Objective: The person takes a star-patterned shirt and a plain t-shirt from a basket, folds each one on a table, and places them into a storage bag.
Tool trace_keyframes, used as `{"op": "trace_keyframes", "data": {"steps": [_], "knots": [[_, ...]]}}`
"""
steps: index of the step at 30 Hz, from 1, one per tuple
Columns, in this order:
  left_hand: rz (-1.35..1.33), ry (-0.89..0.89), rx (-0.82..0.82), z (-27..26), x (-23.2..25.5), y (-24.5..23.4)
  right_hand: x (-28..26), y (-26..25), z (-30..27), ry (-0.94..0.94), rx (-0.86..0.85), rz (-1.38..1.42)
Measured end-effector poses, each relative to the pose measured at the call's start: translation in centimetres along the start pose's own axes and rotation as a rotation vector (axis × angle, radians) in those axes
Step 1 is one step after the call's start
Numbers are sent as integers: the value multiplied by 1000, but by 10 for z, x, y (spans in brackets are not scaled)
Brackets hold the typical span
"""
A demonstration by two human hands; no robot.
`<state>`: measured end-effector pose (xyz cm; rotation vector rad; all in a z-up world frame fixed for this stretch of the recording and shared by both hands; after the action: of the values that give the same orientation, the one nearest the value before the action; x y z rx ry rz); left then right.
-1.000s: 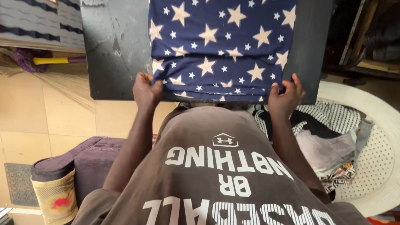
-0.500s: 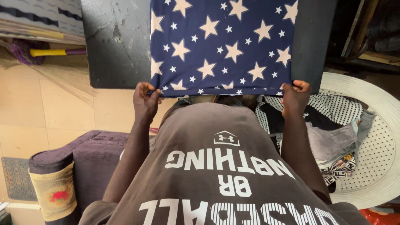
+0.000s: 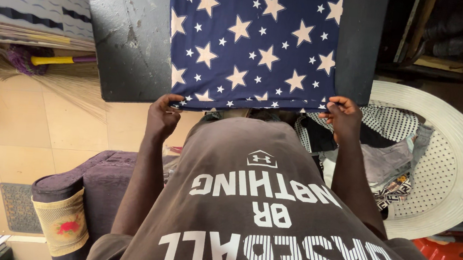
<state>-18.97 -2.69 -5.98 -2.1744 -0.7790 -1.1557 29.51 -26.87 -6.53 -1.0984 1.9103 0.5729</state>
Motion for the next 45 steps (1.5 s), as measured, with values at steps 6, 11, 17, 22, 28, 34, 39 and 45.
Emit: {"op": "trace_keyframes", "data": {"steps": [6, 11, 17, 22, 28, 34, 39, 45], "knots": [[188, 92, 31, 5, 36, -18, -43, 1, -12, 78, -131, -338], [577, 359, 191, 29, 71, -35, -65, -10, 8, 74, -127, -477], [59, 342, 155, 102, 75, -41, -74, -13, 89, -111, -55, -288], [-324, 152, 101, 119, 49, -30, -55, -13, 108, 50, 34, -268], [-167, 166, 281, 112, 23, -22, -28, -10, 104, -198, 156, -330], [-101, 240, 372, 109, 34, -22, -45, 11, 85, -196, 162, -29], [-42, 174, 434, 96, 42, -30, -44, 4, 76, -144, 222, -255], [75, 186, 402, 65, 43, -13, -18, -12, 61, -266, 296, -504]]}}
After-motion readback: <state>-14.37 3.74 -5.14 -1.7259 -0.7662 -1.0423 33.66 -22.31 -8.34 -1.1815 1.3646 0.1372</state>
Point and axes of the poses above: each hand's wrist, its own z-axis towards the middle knuckle, its own y-axis out of the palm, x = y × z, the point moved 5 cm from there along z, towards the middle knuckle, and after that the axes turned 15 degrees about -x, right-handed, at the moved point
